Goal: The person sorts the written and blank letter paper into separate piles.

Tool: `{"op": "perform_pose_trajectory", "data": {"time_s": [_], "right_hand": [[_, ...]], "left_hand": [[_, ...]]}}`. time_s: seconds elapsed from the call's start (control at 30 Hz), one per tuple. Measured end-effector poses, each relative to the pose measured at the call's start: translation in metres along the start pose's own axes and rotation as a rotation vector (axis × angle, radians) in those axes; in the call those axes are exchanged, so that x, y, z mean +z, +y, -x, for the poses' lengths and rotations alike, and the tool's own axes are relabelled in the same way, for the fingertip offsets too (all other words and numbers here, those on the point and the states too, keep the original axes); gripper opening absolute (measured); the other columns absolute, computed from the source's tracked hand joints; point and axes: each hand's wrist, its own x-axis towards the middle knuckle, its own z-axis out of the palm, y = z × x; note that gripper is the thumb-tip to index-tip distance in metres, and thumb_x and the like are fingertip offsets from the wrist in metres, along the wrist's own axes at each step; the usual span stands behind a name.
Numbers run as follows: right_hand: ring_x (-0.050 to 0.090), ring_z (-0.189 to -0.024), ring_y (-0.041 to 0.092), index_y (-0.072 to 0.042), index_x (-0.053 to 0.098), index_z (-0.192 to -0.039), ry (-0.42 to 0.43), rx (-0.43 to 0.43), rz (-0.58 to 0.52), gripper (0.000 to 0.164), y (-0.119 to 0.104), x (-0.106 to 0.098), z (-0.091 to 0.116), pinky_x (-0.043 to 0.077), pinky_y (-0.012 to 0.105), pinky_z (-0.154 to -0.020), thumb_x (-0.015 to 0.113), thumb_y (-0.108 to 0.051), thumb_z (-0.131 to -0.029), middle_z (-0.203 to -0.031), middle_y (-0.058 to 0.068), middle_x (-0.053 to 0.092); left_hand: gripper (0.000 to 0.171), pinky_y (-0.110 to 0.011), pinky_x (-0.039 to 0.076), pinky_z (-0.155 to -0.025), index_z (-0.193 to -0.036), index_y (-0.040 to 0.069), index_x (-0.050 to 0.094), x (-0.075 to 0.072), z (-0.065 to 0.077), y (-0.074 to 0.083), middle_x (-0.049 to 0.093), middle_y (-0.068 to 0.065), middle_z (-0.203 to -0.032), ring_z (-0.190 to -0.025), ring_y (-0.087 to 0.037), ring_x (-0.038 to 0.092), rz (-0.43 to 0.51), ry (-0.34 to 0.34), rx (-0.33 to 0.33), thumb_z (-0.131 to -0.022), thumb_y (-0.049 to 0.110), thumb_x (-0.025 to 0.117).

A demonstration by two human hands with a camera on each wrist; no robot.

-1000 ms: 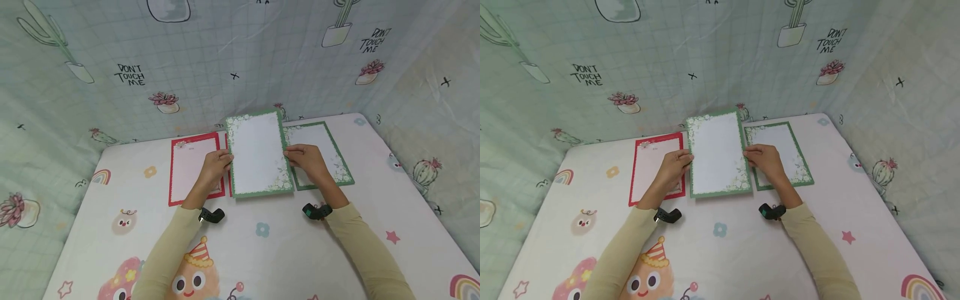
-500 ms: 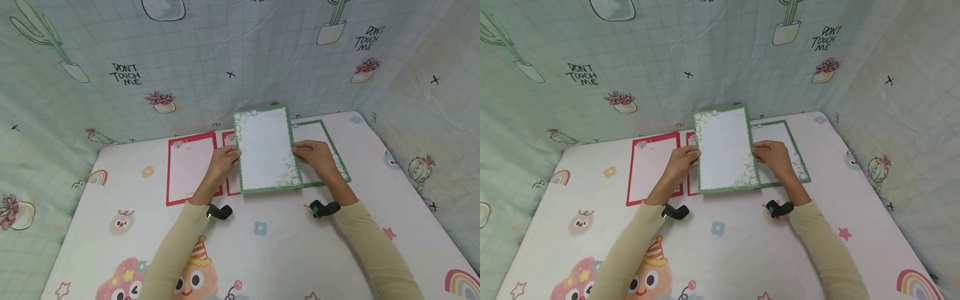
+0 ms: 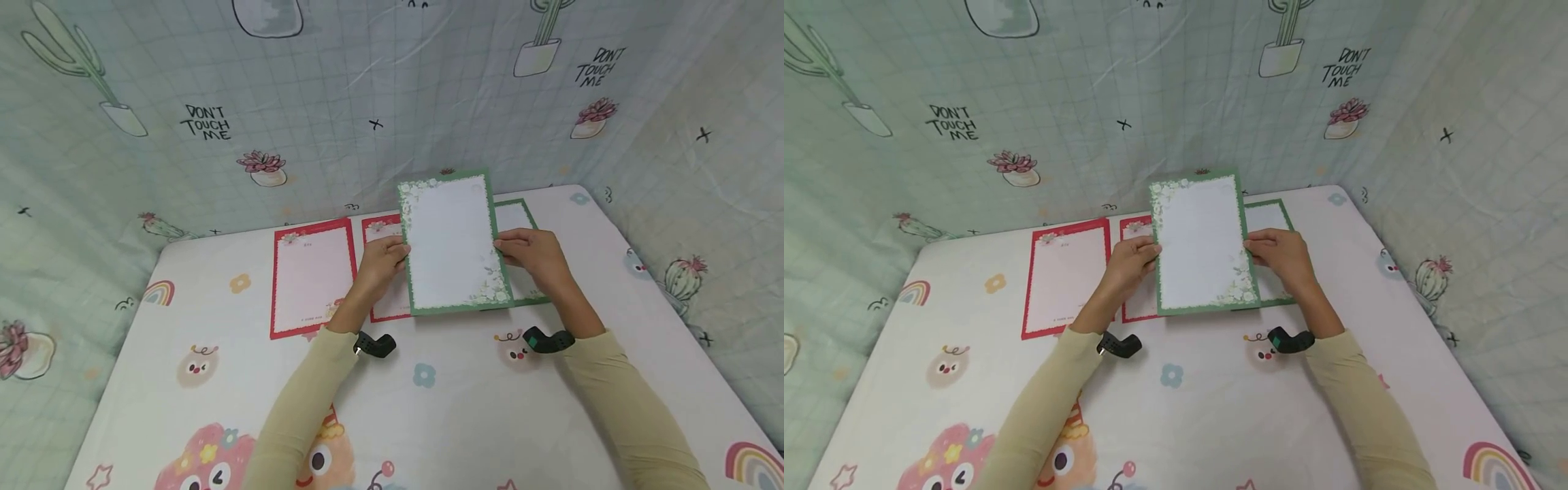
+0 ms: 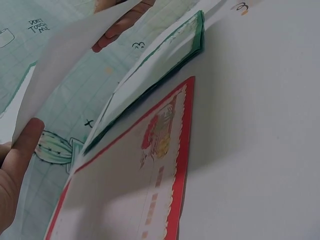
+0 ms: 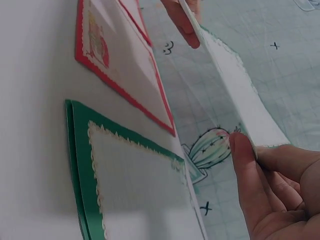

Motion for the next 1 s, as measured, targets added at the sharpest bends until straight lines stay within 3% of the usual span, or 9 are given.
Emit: {"op": "perform_pose_trajectory", "data": {"time_s": [0.37,0.73,1.0], "right_hand": [[0.07,-0.087,0.001,0.004,0.066,-0.128,0.026,0.006,0.004,0.043,0.0,-0.015,0.001,0.06,0.026,-0.082,0.069,-0.027,-0.099,-0.106,-0.003,0.075],[0.07,-0.086,0.0,0.004,0.067,-0.126,0.043,-0.016,0.04,0.04,-0.002,-0.027,0.0,0.061,0.027,-0.082,0.068,-0.026,-0.1,-0.106,-0.002,0.076],[0.069,-0.085,-0.002,0.003,0.067,-0.127,0.043,0.009,0.104,0.041,-0.005,-0.035,-0.001,0.061,0.025,-0.08,0.067,-0.029,-0.1,-0.117,0.009,0.074]], "left_hand": [[0.032,-0.017,0.052,-0.065,-0.128,-0.011,0.061,0.016,-0.005,0.002,0.072,-0.013,-0.11,-0.074,-0.007,0.057,0.02,-0.022,0.016,-0.1,0.003,0.063],[0.028,-0.017,0.053,-0.066,-0.125,-0.01,0.064,0.029,-0.01,0.001,0.071,-0.012,-0.107,-0.073,-0.006,0.056,0.047,-0.037,0.016,-0.101,0.004,0.062],[0.023,-0.022,0.048,-0.066,-0.119,-0.01,0.066,0.036,-0.013,0.0,0.064,-0.003,-0.084,-0.066,-0.01,0.049,0.054,-0.037,0.031,-0.1,0.003,0.061]]}}
